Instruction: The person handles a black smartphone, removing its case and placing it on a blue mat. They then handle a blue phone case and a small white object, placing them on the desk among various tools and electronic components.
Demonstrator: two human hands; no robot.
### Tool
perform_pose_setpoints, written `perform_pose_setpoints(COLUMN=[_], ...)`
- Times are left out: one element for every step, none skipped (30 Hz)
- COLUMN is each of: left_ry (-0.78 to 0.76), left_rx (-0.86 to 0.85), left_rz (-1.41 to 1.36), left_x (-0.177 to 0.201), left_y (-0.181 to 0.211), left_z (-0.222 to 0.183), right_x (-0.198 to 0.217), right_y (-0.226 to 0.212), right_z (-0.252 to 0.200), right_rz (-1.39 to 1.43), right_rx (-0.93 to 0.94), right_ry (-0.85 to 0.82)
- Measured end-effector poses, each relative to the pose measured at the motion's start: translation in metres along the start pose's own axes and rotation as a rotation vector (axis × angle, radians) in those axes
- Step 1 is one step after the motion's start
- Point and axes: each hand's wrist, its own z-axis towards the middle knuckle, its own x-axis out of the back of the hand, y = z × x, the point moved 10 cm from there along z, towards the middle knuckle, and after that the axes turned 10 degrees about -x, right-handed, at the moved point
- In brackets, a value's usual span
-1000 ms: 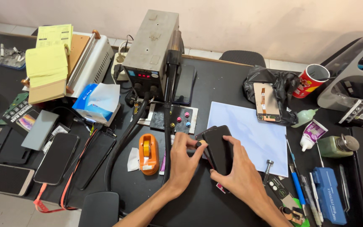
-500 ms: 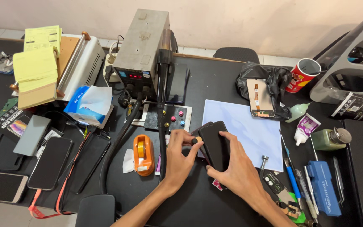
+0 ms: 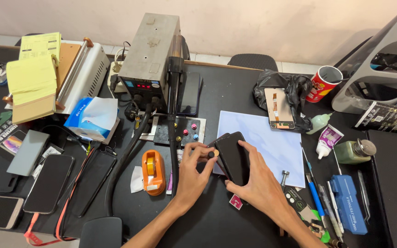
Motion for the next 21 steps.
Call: perform_pose_setpoints(left_ry=[0.017,0.033,0.050,0.054,0.059,0.063,0.063,0.063,0.062,0.033,0.004,-0.022,-0.043,-0.064,-0.086,-0.083,-0.080,-0.078,-0.078,-0.079,-0.079], left_rx=[-0.021,-0.043,-0.066,-0.045,-0.024,-0.001,0.021,0.039,0.057,0.020,-0.016,-0.054,-0.051,-0.047,-0.042,-0.034,-0.025,-0.019,-0.036,-0.052,-0.068], left_rz=[0.003,0.005,0.006,0.007,0.008,0.011,0.004,-0.002,-0.008,-0.022,-0.037,-0.052,-0.053,-0.054,-0.055,-0.056,-0.057,-0.059,-0.036,-0.014,0.009], left_x=[0.002,0.003,0.004,0.005,0.005,0.006,0.006,0.006,0.007,0.005,0.003,0.002,0.001,-0.001,-0.002,-0.002,-0.003,-0.003,-0.004,-0.004,-0.003], left_y=[0.001,0.002,0.004,0.001,-0.002,-0.004,-0.005,-0.007,-0.008,-0.004,0.000,0.004,0.004,0.004,0.003,0.002,0.001,0.000,0.001,0.003,0.004], left_z=[0.000,0.000,0.001,0.001,0.002,0.002,0.001,0.002,0.003,0.004,0.005,0.007,0.007,0.006,0.006,0.005,0.004,0.005,0.005,0.004,0.003], right_x=[-0.001,-0.003,-0.004,-0.005,-0.004,-0.004,-0.004,-0.003,-0.002,-0.002,-0.001,0.000,0.001,0.001,0.001,0.001,0.001,0.001,0.000,-0.001,-0.001], right_y=[-0.001,0.001,0.003,0.005,0.003,0.001,-0.001,-0.001,-0.002,-0.002,-0.001,-0.001,0.000,0.000,0.001,0.002,0.004,0.005,0.006,0.008,0.010], right_z=[-0.001,0.000,-0.001,-0.001,-0.001,-0.002,-0.003,-0.002,-0.002,-0.002,-0.001,0.000,0.001,0.002,0.003,0.003,0.004,0.005,0.006,0.006,0.006], right_rz=[-0.006,-0.013,-0.021,-0.027,-0.015,-0.003,0.009,0.015,0.021,0.026,0.042,0.057,0.071,0.088,0.106,0.123,0.125,0.127,0.130,0.132,0.134], right_rx=[0.006,-0.015,-0.035,-0.055,-0.035,-0.016,0.003,0.011,0.020,0.025,0.023,0.023,0.024,0.017,0.010,0.001,-0.015,-0.029,-0.044,-0.067,-0.089], right_ry=[-0.002,-0.012,-0.023,-0.033,-0.026,-0.022,-0.018,-0.012,-0.006,-0.002,0.000,0.002,0.004,-0.009,-0.021,-0.034,-0.052,-0.068,-0.083,-0.100,-0.116])
